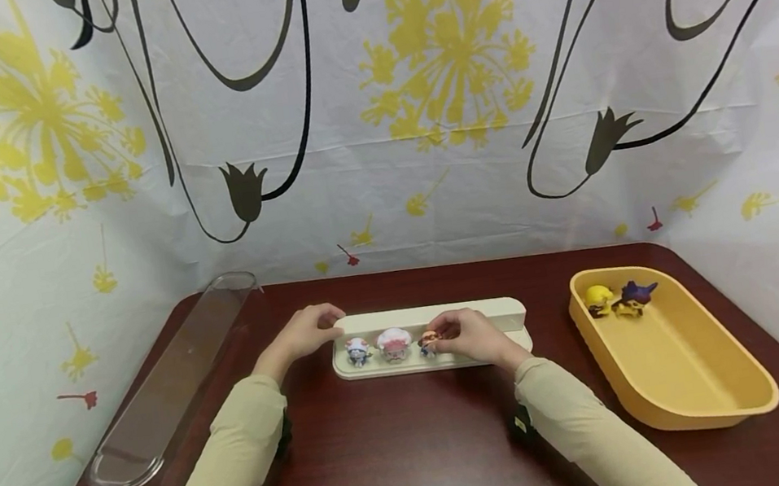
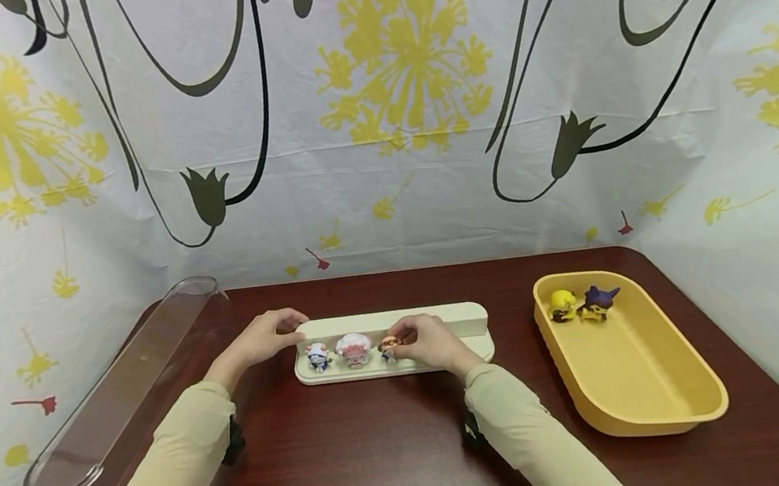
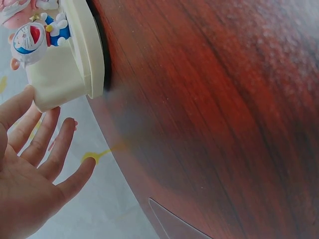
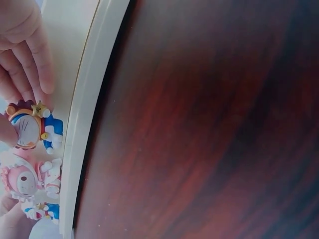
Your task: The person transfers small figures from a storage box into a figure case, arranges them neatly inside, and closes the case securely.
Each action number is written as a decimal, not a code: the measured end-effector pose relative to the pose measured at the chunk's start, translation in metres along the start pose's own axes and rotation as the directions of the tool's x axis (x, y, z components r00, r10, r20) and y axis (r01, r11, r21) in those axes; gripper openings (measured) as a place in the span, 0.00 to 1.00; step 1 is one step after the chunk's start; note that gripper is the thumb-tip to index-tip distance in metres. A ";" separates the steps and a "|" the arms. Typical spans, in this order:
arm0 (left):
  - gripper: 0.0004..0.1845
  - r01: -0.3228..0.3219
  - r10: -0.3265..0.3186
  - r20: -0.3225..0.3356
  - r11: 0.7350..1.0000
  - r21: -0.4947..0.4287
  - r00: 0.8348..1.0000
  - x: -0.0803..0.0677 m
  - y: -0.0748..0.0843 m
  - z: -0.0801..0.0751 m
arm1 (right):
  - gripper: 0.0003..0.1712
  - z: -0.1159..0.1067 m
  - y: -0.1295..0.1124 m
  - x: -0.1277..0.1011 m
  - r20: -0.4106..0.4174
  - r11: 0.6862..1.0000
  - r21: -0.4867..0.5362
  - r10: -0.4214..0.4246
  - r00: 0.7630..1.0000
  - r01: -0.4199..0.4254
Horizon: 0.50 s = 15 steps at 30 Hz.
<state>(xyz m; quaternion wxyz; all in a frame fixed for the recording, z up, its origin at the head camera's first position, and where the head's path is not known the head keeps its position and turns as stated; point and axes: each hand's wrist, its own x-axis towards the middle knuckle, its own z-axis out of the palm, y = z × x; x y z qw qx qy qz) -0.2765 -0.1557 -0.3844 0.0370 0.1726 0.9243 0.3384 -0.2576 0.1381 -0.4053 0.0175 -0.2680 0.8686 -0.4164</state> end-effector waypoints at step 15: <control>0.13 0.003 -0.003 0.007 1.000 -0.002 1.000 0.000 0.001 0.000 | 0.11 0.002 0.000 -0.001 -0.007 0.999 0.009 -0.031 0.999 0.031</control>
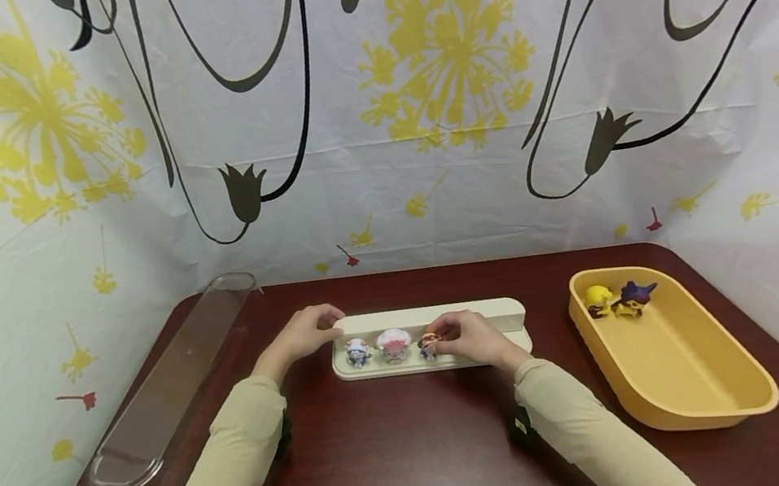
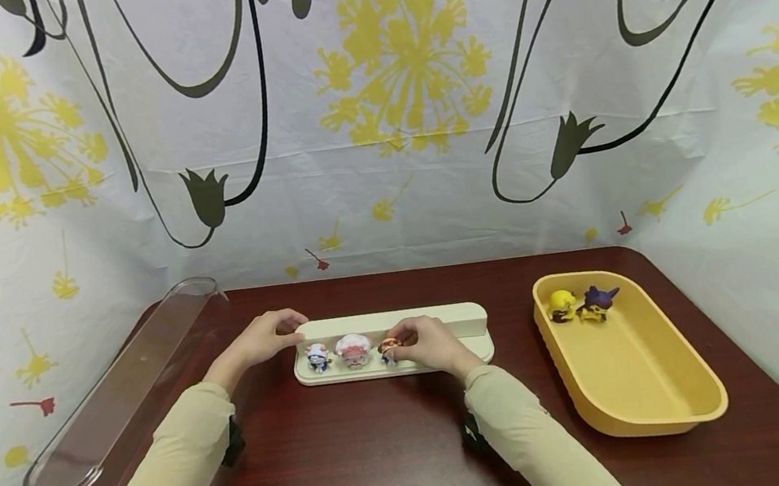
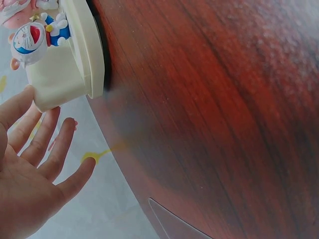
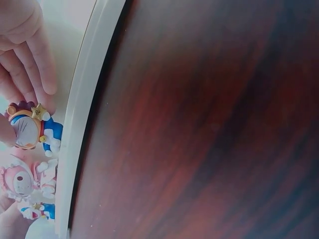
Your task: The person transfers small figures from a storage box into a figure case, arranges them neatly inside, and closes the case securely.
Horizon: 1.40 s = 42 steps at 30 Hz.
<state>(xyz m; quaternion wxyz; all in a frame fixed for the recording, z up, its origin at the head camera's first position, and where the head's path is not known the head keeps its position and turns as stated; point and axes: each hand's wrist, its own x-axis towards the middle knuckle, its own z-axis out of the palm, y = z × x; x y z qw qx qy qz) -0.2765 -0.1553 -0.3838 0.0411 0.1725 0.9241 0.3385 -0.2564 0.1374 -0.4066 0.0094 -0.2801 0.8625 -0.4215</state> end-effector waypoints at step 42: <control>0.13 0.017 -0.017 0.003 1.000 -0.005 1.000 0.002 -0.002 0.000 | 0.14 -0.031 -0.011 -0.007 -0.059 0.994 -0.104 0.014 0.998 -0.020</control>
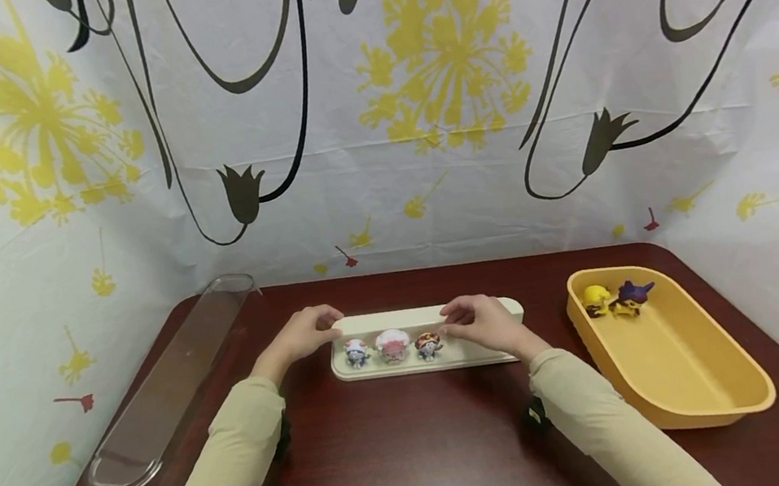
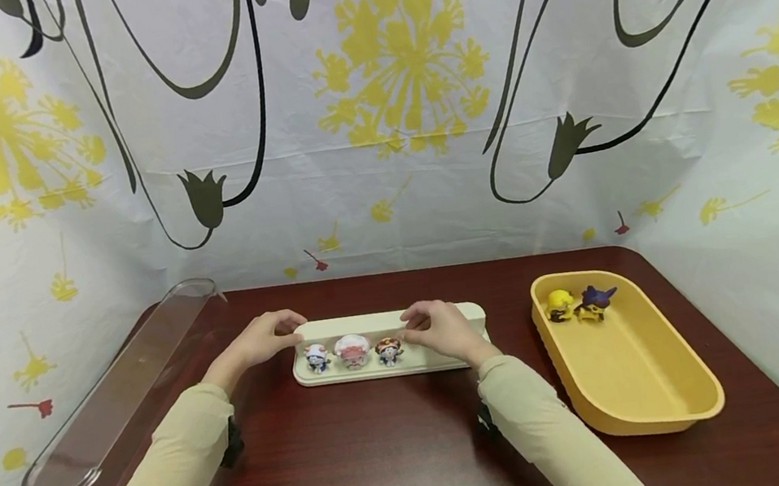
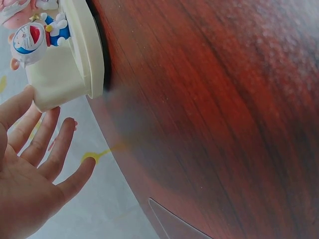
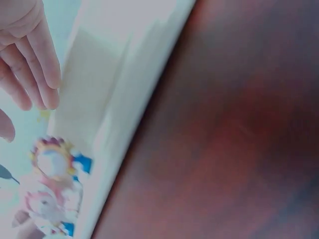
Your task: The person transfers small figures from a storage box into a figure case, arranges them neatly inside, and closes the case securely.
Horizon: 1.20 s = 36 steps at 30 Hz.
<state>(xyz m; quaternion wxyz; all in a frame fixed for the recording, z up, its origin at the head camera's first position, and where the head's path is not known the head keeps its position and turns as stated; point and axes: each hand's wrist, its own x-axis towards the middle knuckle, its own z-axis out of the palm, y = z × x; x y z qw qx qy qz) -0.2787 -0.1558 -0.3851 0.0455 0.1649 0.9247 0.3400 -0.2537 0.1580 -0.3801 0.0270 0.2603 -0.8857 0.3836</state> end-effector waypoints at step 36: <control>0.12 -0.034 0.034 -0.006 0.999 -0.001 0.999 0.000 -0.001 0.001 | 0.27 -0.164 0.008 -0.026 -0.227 0.969 -0.147 0.163 0.960 -0.199</control>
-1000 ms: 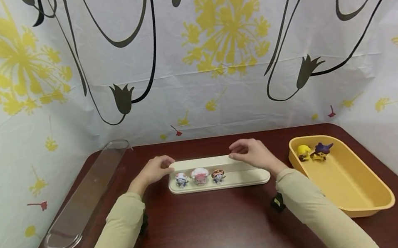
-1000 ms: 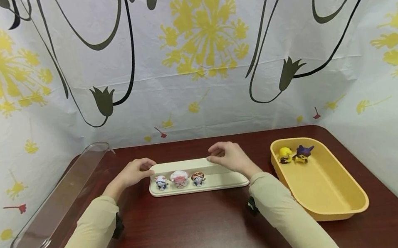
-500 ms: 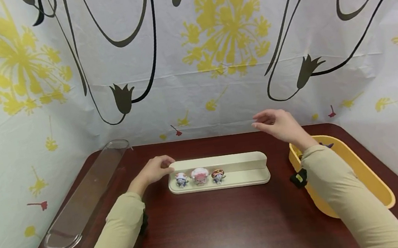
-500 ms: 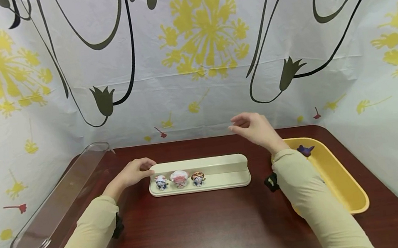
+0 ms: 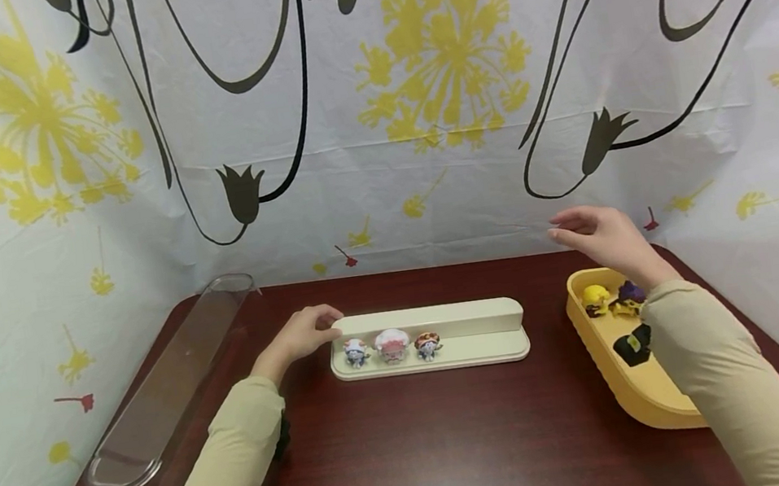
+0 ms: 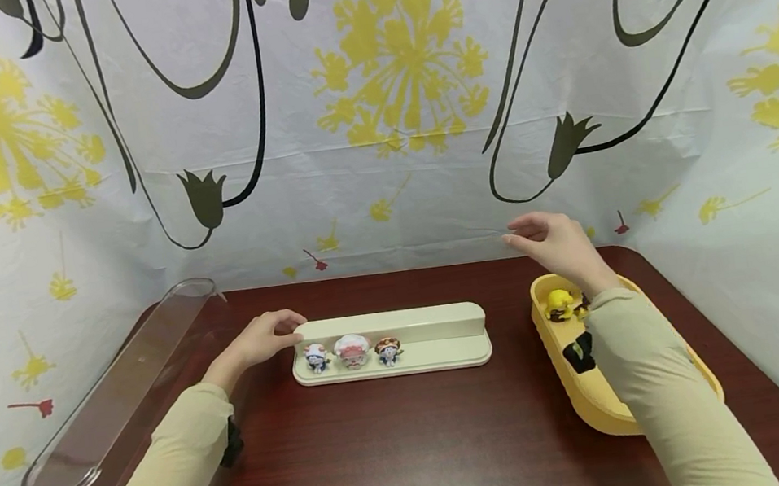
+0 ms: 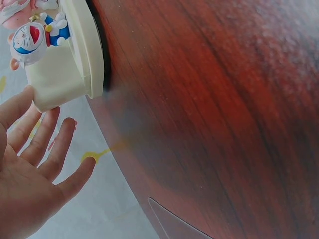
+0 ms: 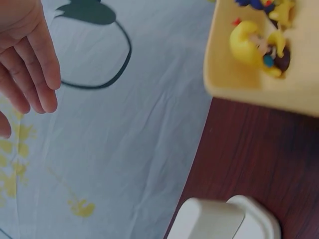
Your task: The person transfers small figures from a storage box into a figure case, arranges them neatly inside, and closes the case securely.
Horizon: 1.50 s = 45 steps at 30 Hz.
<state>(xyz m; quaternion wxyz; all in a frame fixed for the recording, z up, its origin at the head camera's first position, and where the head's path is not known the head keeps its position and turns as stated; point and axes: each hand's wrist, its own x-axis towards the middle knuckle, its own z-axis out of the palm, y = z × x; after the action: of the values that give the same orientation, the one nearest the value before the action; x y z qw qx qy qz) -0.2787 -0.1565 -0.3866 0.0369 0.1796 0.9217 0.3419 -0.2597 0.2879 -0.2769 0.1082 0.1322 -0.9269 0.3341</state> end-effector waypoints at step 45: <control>0.12 -0.011 0.011 -0.008 1.000 -0.003 1.000 -0.002 0.000 0.001 | 0.30 0.018 0.117 -0.046 0.016 0.978 0.061 0.198 0.980 -0.199</control>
<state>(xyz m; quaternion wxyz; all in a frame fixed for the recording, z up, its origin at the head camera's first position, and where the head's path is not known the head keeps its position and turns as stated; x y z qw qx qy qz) -0.2769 -0.1572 -0.3873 0.0317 0.1830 0.9204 0.3440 -0.2561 0.3713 -0.3728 0.0657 0.0439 -0.9251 0.3713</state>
